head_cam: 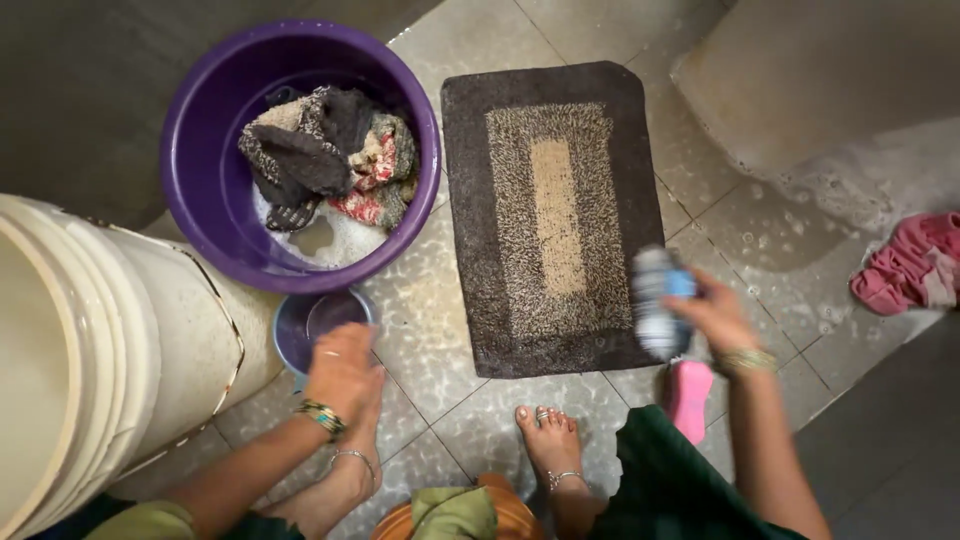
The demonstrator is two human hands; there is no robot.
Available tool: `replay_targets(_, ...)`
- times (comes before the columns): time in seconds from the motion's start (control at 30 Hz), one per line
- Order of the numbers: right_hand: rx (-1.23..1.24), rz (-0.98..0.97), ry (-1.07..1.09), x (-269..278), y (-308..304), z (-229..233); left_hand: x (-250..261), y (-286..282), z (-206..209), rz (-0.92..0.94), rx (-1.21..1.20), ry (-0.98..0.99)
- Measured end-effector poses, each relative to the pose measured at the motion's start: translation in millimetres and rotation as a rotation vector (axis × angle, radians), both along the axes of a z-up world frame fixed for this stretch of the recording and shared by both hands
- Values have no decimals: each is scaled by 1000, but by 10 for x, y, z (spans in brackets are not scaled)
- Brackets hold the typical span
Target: The person washes a mat on the floor by applying soap and scrubbing it with a brush while pouring water from a mug. They flip the mat over to clean both sides and use a bucket of water for rinsing.
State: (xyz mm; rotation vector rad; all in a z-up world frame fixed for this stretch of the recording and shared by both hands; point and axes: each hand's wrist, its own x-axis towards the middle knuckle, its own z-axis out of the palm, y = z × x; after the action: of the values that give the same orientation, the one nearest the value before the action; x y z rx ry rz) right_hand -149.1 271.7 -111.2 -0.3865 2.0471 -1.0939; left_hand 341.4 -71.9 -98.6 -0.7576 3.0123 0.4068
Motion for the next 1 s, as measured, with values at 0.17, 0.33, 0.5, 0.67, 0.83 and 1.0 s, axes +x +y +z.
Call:
replay_targets(0.17,489,360,724,502,-1026,61,182,-170,-18,60,52,-282)
replay_targets(0.33,76,259,648,612,-946,-112,-54,16,147,-276,130,-194)
replay_targets(0.5,73,176,487,797,-951,-363,-1178,447,493,-672,186,-337)
replay_targets(0.67,68,183,613,868,-1088,-635,-2457,1133,803,-828,122,-567)
replay_targets(0.83,53,178,727,722,-1308,-770,-2864,1214,1090,-860,33,-650)
replay_targets(1.0,-28,430,784,649,-1559,-513,-2771,933,1316,-796,5,-533)
